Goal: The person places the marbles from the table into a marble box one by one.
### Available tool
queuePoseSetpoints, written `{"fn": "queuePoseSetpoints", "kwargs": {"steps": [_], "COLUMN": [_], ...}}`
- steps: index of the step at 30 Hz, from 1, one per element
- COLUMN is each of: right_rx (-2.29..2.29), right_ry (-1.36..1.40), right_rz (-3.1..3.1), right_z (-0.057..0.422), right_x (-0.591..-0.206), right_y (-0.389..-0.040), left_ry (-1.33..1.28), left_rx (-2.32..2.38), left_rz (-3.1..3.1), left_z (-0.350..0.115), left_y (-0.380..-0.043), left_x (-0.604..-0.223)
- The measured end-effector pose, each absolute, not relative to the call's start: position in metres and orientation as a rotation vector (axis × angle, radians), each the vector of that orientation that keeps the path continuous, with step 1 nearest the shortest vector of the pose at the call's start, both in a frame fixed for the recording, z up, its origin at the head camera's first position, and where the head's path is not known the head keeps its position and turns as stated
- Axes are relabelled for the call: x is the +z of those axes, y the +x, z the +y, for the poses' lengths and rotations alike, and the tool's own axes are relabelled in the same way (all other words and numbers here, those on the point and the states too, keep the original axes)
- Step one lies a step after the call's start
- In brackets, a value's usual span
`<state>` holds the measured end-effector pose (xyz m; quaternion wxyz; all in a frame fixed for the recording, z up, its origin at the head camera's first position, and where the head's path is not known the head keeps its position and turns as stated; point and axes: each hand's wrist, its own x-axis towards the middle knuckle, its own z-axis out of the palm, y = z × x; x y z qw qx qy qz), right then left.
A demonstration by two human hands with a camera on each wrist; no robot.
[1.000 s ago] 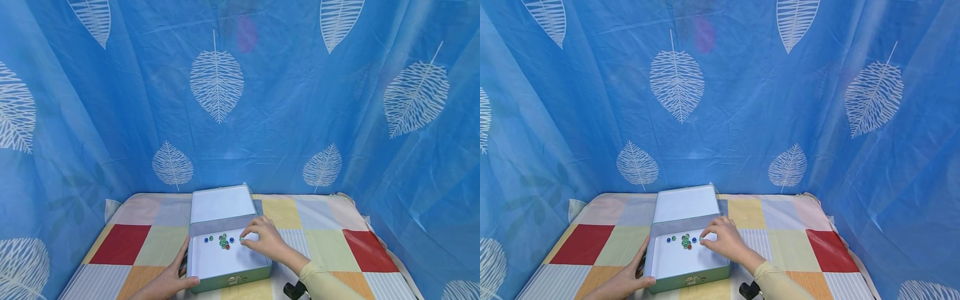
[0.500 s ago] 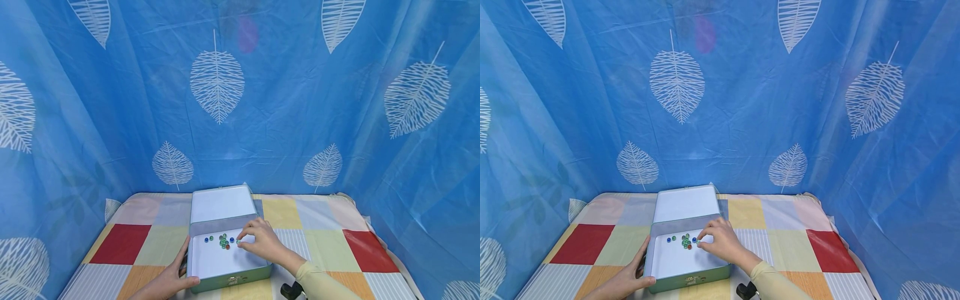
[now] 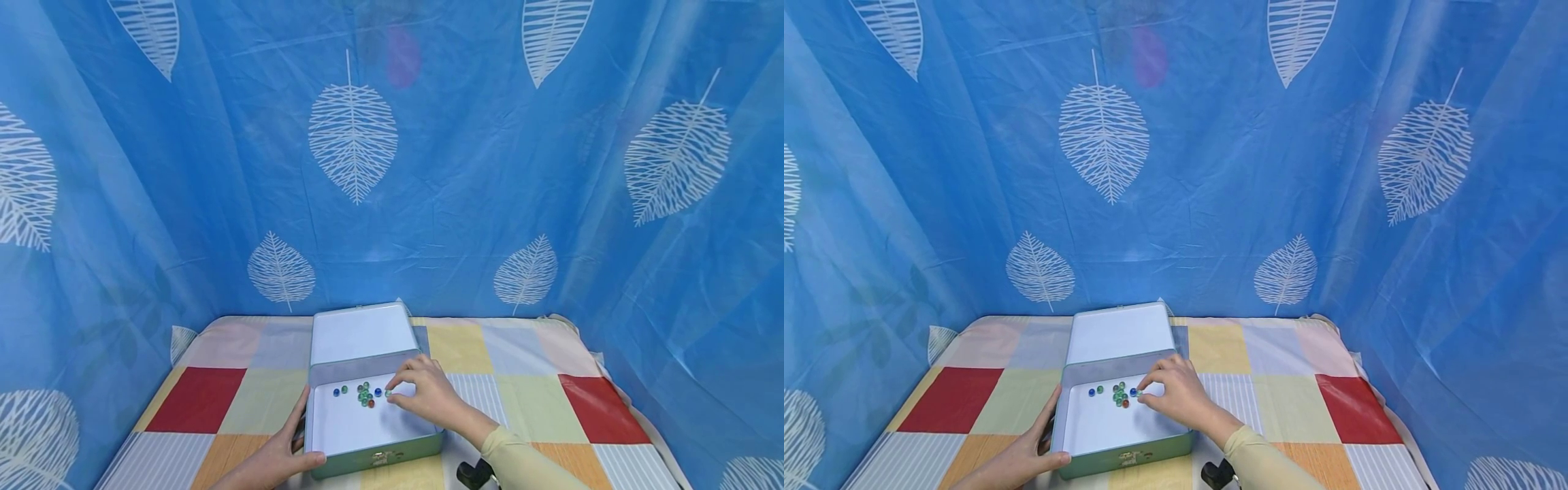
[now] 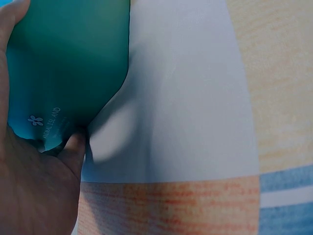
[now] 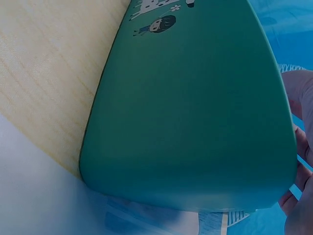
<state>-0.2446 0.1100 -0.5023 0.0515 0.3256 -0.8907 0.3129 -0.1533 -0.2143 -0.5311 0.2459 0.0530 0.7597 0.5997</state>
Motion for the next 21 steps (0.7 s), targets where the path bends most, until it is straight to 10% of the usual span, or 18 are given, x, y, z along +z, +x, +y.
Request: {"fn": "queuePoseSetpoints", "kwargs": {"steps": [21], "right_rx": [1.084], "right_ry": [0.602], "right_rz": [-2.685], "right_z": [0.188], "right_x": [-0.490], "right_y": [-0.239], "left_ry": [0.138], "left_rx": [1.608], "left_rz": [2.080], "left_z": [-0.219], "left_y": [-0.156], "left_x": [-0.524]}}
